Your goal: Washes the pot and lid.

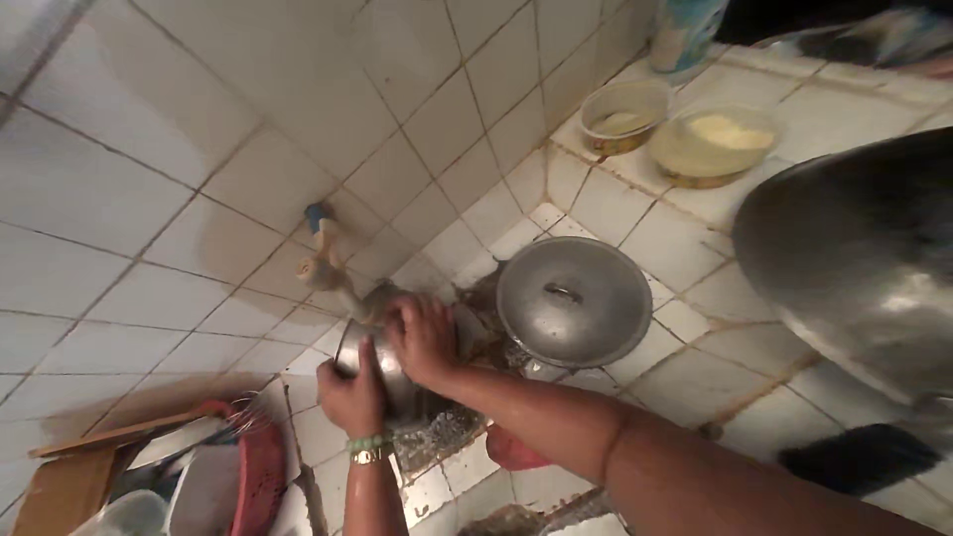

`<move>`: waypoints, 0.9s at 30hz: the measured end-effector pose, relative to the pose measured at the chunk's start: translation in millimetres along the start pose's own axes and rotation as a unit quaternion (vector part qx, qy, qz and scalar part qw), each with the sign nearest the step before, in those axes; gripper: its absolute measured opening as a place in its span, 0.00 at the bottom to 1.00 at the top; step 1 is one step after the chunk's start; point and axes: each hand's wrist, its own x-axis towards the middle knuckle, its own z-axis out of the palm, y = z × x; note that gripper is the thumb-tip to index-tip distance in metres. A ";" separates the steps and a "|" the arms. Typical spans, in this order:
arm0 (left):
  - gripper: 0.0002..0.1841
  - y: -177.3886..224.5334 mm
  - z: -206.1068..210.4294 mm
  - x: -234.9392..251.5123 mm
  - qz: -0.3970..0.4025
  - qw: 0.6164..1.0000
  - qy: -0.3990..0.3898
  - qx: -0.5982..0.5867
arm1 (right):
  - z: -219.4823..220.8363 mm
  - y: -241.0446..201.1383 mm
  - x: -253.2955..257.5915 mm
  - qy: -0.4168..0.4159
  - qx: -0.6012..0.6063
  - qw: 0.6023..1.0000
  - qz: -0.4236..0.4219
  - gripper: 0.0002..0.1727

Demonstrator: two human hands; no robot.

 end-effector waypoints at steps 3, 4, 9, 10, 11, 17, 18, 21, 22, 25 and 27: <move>0.31 2.3 0.1 3.7 -0.035 0.999 0.005 -0.010 | -9.7 18.9 36.5 -0.065 -0.002 0.994 0.089 0.23; 0.31 1.7 -0.4 3.2 -0.040 0.999 0.006 -0.012 | -9.0 28.4 50.4 -0.067 -0.005 0.990 0.125 0.23; 0.30 0.1 1.6 5.0 -0.041 0.999 0.003 -0.024 | -1.5 2.0 10.1 -0.058 -0.019 0.998 0.026 0.23; 0.30 -2.2 1.5 4.7 -0.035 0.999 0.004 -0.021 | -3.3 2.8 10.2 -0.073 -0.008 0.997 0.034 0.23; 0.29 -4.3 1.0 4.6 -0.031 0.999 0.007 -0.017 | -6.9 9.2 20.4 -0.092 0.001 0.993 0.071 0.24; 0.30 0.0 1.0 4.0 -0.038 0.999 0.010 -0.013 | -4.4 11.1 25.3 -0.063 -0.012 0.993 0.096 0.23; 0.30 -1.3 1.8 4.0 -0.035 0.999 0.009 -0.016 | -0.4 4.5 12.8 -0.055 -0.008 0.997 0.051 0.23; 0.30 -6.6 0.8 2.0 -0.037 0.999 0.011 -0.016 | -4.5 17.5 30.4 -0.099 0.042 0.987 0.118 0.24; 0.30 -5.4 0.6 2.0 -0.039 0.999 0.012 -0.017 | -4.8 29.5 45.9 -0.102 0.055 0.980 0.162 0.25; 0.30 -1.1 1.4 3.5 -0.035 0.999 0.016 -0.009 | -6.9 25.1 48.0 -0.093 0.006 0.982 0.166 0.24; 0.31 -0.7 2.6 3.2 -0.035 0.999 0.016 -0.011 | -3.3 0.0 22.5 -0.088 -0.030 0.994 0.057 0.23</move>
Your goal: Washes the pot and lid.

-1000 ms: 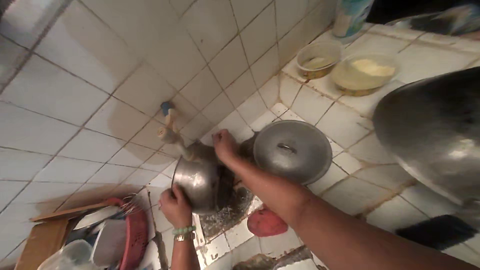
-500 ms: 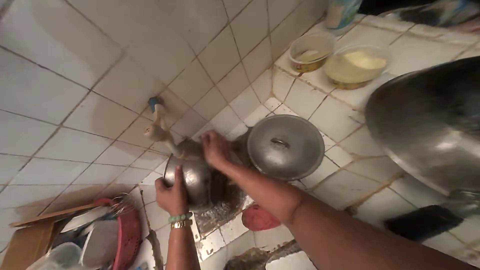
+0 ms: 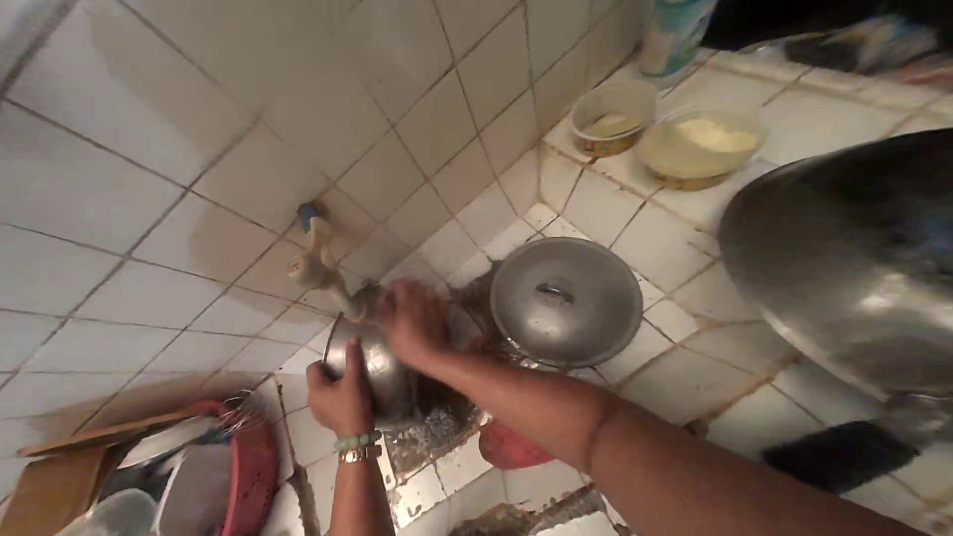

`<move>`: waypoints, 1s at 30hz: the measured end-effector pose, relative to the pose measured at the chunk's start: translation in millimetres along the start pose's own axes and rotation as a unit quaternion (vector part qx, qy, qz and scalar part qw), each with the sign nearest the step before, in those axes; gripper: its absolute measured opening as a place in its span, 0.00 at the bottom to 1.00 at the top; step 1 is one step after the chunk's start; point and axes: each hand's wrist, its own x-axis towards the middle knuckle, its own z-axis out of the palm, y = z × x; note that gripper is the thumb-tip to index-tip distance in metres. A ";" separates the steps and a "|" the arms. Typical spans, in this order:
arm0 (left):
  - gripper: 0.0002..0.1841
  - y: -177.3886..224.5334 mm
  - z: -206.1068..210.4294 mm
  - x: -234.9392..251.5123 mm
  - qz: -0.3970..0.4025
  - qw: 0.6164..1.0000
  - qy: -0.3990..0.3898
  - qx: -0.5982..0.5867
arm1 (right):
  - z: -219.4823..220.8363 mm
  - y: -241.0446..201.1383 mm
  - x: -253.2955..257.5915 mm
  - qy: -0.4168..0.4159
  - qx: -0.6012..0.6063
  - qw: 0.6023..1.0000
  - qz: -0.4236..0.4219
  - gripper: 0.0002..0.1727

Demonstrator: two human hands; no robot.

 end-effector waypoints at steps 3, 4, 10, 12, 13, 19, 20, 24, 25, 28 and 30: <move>0.29 -6.6 -3.4 -2.0 0.007 1.000 0.004 -0.009 | -2.2 3.8 9.0 -0.032 0.023 0.999 0.023 0.24; 0.29 -7.5 -3.6 -2.7 0.009 1.000 0.007 -0.021 | -6.5 15.4 25.4 -0.036 0.030 0.997 0.064 0.25; 0.30 -30.7 11.9 -31.5 0.029 0.991 0.080 -0.106 | 3.8 7.4 -5.7 0.014 -0.008 1.000 0.003 0.25; 0.30 -38.9 20.1 -44.2 0.021 0.987 0.093 -0.131 | 12.1 3.6 -16.7 0.012 0.016 1.000 -0.021 0.25; 0.29 -41.5 21.7 -46.7 0.022 0.986 0.087 -0.144 | 8.1 6.3 -7.7 -0.011 0.035 0.999 0.008 0.26; 0.28 -16.8 -8.6 -25.5 -0.064 0.994 -0.016 -0.092 | 18.4 39.3 -9.1 -0.040 0.029 0.999 0.009 0.26; 0.28 -6.3 -13.2 -17.4 -0.076 0.994 -0.017 -0.078 | 22.8 41.5 -22.4 -0.029 0.028 0.999 -0.014 0.25; 0.23 15.0 -13.8 -7.4 -0.082 0.993 0.008 -0.084 | 13.3 42.5 -33.6 0.002 0.104 0.989 -0.101 0.22; 0.22 15.2 -11.6 -12.5 -0.063 0.992 0.010 -0.107 | 1.5 39.1 -25.3 -0.005 0.116 0.986 -0.117 0.22; 0.20 -0.9 -4.3 -21.1 -0.005 0.980 0.000 -0.200 | -32.0 33.0 9.2 -0.029 0.117 0.988 -0.096 0.22; 0.24 -7.8 -0.4 -20.2 0.005 0.982 0.010 -0.187 | -31.1 41.0 27.3 -0.014 0.128 0.992 -0.010 0.22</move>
